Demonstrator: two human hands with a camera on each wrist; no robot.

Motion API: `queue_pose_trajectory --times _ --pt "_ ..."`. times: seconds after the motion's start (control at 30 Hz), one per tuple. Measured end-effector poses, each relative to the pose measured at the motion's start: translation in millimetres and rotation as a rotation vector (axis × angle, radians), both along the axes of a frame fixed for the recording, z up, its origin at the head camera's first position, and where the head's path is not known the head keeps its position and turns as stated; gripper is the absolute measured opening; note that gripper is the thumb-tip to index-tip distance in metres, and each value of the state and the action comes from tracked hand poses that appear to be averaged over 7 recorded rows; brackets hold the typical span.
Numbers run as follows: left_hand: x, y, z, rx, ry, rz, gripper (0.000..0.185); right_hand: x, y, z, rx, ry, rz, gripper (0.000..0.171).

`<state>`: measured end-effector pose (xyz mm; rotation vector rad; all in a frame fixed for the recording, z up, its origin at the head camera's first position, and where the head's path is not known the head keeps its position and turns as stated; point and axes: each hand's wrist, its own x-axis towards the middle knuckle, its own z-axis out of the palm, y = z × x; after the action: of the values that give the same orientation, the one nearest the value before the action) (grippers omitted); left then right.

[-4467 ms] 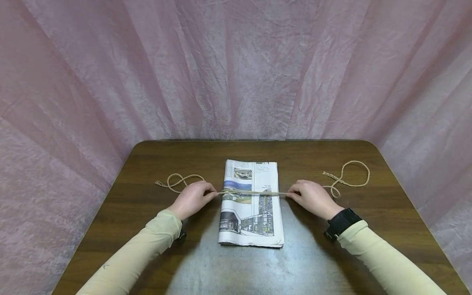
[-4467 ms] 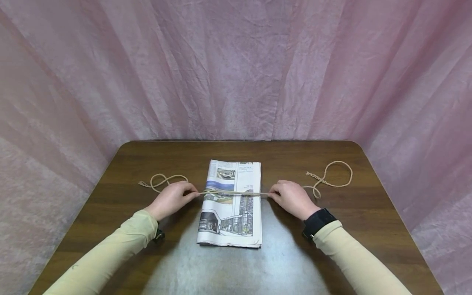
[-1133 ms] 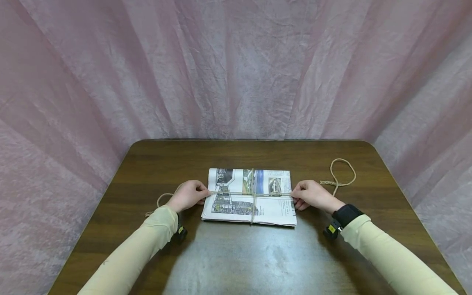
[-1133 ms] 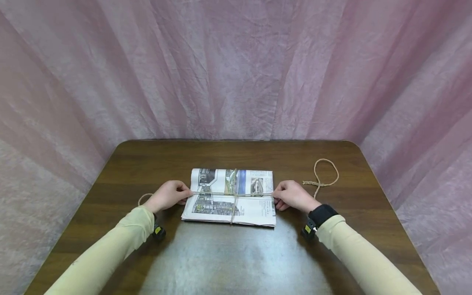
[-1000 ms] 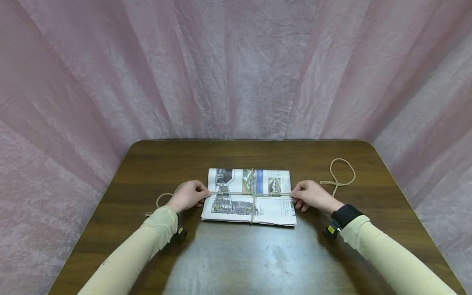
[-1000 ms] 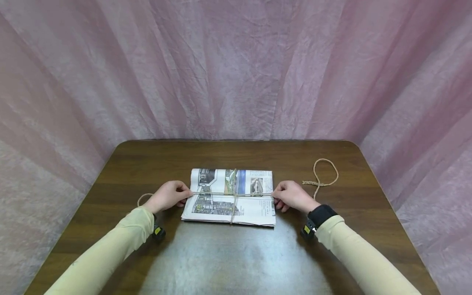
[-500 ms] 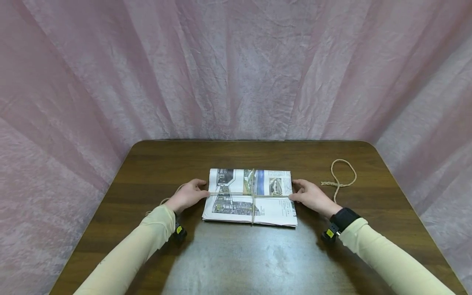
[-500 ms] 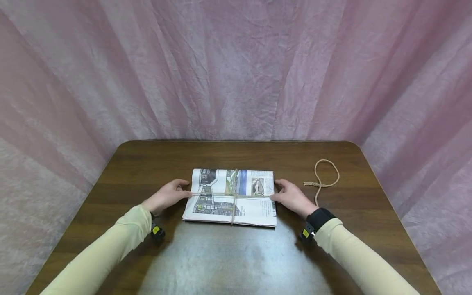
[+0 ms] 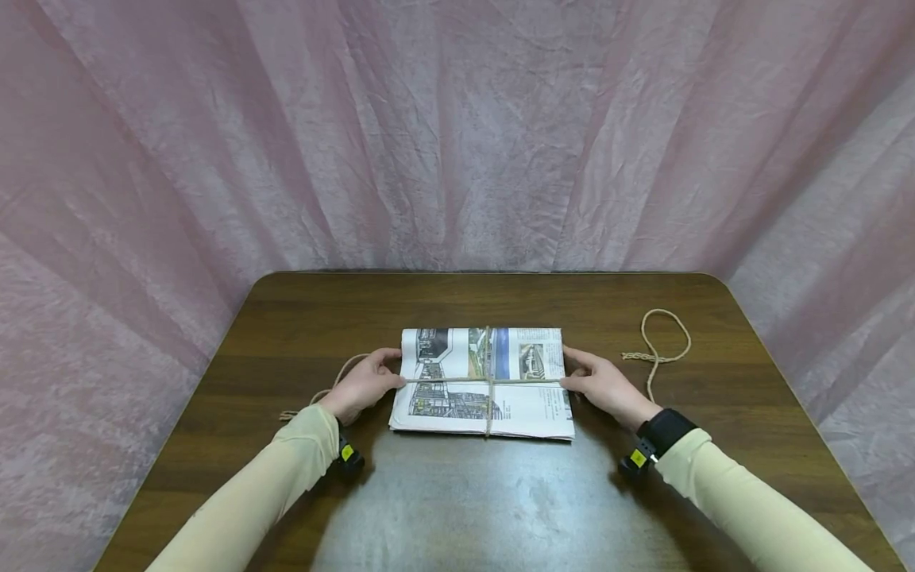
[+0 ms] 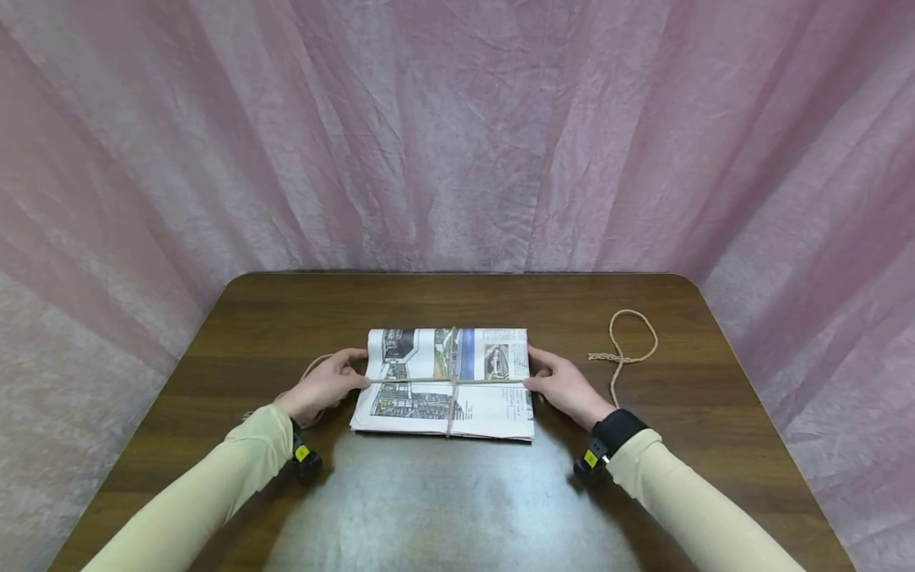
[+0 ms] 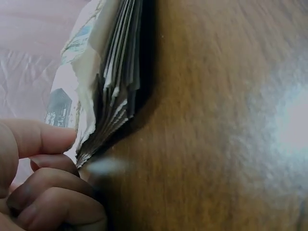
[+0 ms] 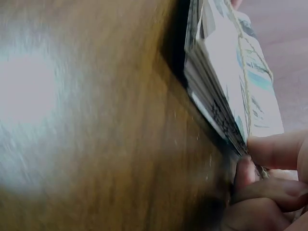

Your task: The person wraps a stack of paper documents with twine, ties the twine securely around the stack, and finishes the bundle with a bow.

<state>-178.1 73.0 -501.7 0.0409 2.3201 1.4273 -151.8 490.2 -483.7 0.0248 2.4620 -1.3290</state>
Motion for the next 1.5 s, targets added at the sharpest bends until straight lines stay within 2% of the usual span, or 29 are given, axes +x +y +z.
queue_pose_trajectory --times 0.1,0.2,0.27,0.4,0.53,0.67,0.8,0.9,0.97,1.17,1.27,1.43,1.5 --pt "1.9 -0.3 -0.6 -0.009 0.007 0.02 0.06 4.0 -1.2 -1.6 -0.001 0.078 0.003 0.069" --pt "3.0 -0.7 -1.3 -0.017 0.027 0.034 0.059 7.2 -2.6 -5.4 -0.073 0.133 -0.013 0.07" --pt "3.3 -0.5 -1.6 -0.023 0.032 0.043 0.059 8.9 -3.3 -8.8 -0.137 0.131 -0.027 0.072" --pt "3.0 1.1 -2.8 -0.04 0.034 0.027 0.06 10.6 -4.8 -13.7 -0.303 0.04 -0.093 0.072" --pt "2.1 1.9 -3.9 -0.063 0.034 0.012 0.064 9.7 -5.1 -15.0 -0.449 -0.068 -0.152 0.062" --pt "0.5 0.9 -2.8 -0.066 0.019 0.01 0.055 8.2 -2.7 -14.8 -0.5 -0.121 -0.161 0.052" --pt "-1.5 -0.9 1.2 -0.074 -0.013 -0.015 0.034 6.2 0.2 -14.9 -0.513 -0.129 -0.148 0.048" --pt "-1.6 -1.8 2.9 -0.083 -0.014 -0.052 0.022 5.0 2.6 -15.8 -0.493 -0.129 -0.141 0.048" --pt "-0.8 -2.4 1.9 -0.077 0.0 -0.058 0.018 4.8 4.4 -15.9 -0.441 -0.117 -0.125 0.049" --pt "2.1 -5.6 -4.0 -0.05 0.08 -0.047 0.022 5.3 8.3 -11.0 -0.174 0.0 -0.05 0.054" --pt "3.7 -5.3 -3.1 -0.056 0.117 -0.054 0.022 5.3 9.3 -6.8 -0.082 0.044 -0.02 0.056" --pt "6.6 -3.9 0.3 -0.082 0.174 -0.062 0.019 6.9 10.4 -0.2 -0.035 0.064 0.023 0.056" --pt "6.6 -4.2 0.1 -0.049 0.179 -0.067 0.02 7.5 10.8 1.5 -0.029 0.07 0.034 0.056"
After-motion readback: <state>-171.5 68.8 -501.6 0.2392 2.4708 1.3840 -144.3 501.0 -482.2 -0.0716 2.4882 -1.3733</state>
